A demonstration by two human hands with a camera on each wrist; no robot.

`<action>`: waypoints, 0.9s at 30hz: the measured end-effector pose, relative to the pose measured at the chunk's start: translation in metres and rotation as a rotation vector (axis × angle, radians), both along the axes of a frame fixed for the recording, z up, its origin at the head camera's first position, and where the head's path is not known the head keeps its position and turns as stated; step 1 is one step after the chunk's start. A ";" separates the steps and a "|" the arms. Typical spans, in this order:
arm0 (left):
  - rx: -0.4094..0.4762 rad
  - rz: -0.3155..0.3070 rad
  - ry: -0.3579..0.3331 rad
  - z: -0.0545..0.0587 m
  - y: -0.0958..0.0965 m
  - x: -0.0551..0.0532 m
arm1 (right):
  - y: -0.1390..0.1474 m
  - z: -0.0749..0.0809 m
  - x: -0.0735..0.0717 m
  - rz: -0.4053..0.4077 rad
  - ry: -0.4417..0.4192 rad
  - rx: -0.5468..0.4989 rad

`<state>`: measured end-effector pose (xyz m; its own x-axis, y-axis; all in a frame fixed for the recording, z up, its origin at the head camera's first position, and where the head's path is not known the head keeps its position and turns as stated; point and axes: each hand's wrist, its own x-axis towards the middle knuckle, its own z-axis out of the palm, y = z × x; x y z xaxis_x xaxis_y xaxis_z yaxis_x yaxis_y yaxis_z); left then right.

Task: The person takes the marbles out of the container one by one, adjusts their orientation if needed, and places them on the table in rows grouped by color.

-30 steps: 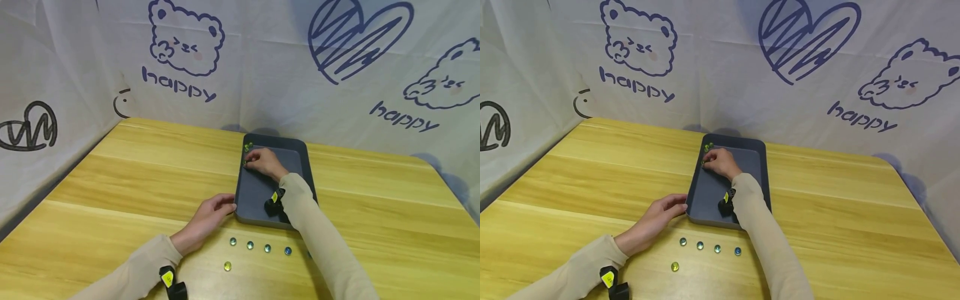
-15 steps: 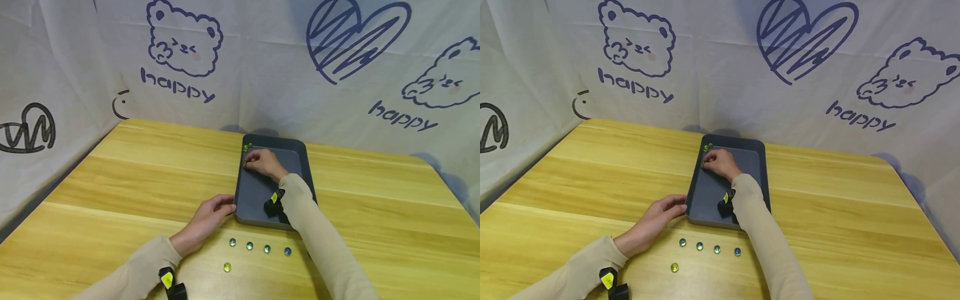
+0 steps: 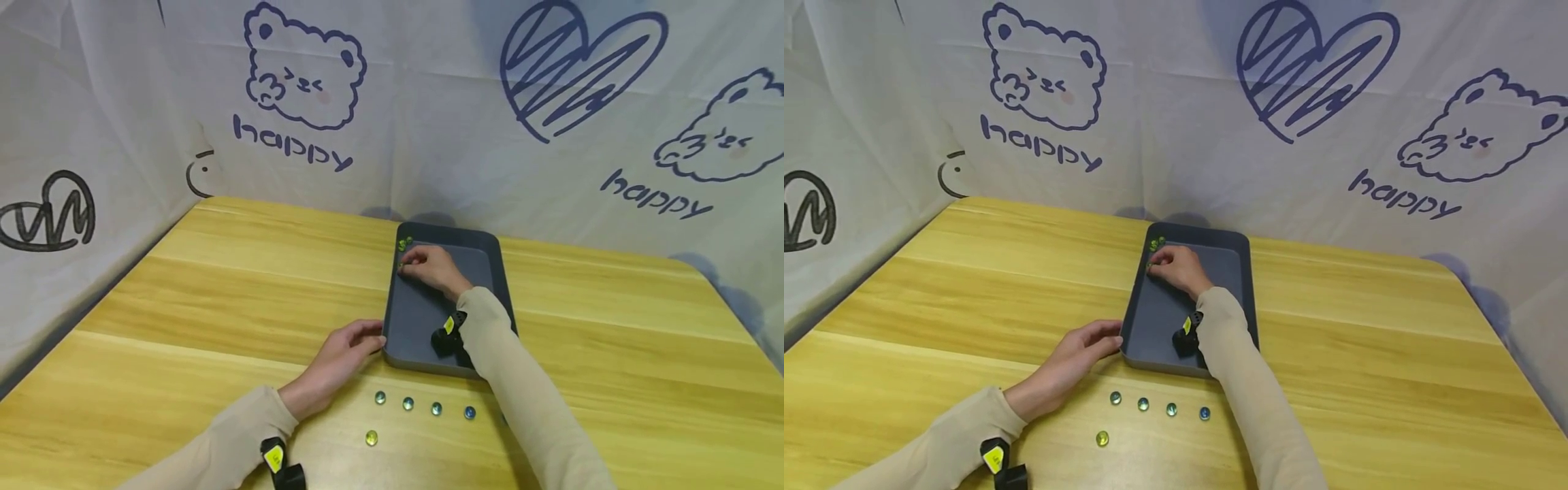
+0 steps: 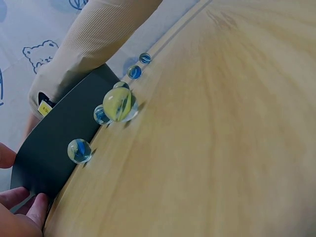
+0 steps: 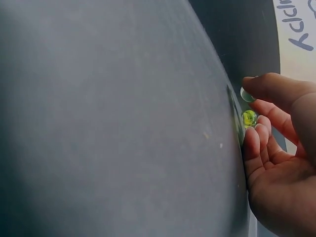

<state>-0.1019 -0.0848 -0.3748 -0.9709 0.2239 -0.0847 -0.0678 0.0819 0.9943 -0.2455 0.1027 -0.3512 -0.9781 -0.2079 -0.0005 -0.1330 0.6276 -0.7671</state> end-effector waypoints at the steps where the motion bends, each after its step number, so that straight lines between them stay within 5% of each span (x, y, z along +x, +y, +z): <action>1: 0.001 0.000 0.000 0.000 0.000 0.000 | 0.000 0.000 0.000 -0.001 -0.002 -0.005; 27: -0.005 0.000 0.001 0.000 -0.001 0.000 | 0.003 0.001 -0.001 -0.051 -0.081 -0.188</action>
<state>-0.1016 -0.0855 -0.3749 -0.9709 0.2239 -0.0844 -0.0664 0.0870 0.9940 -0.2461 0.1059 -0.3504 -0.9857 -0.1622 -0.0454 -0.0379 0.4764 -0.8784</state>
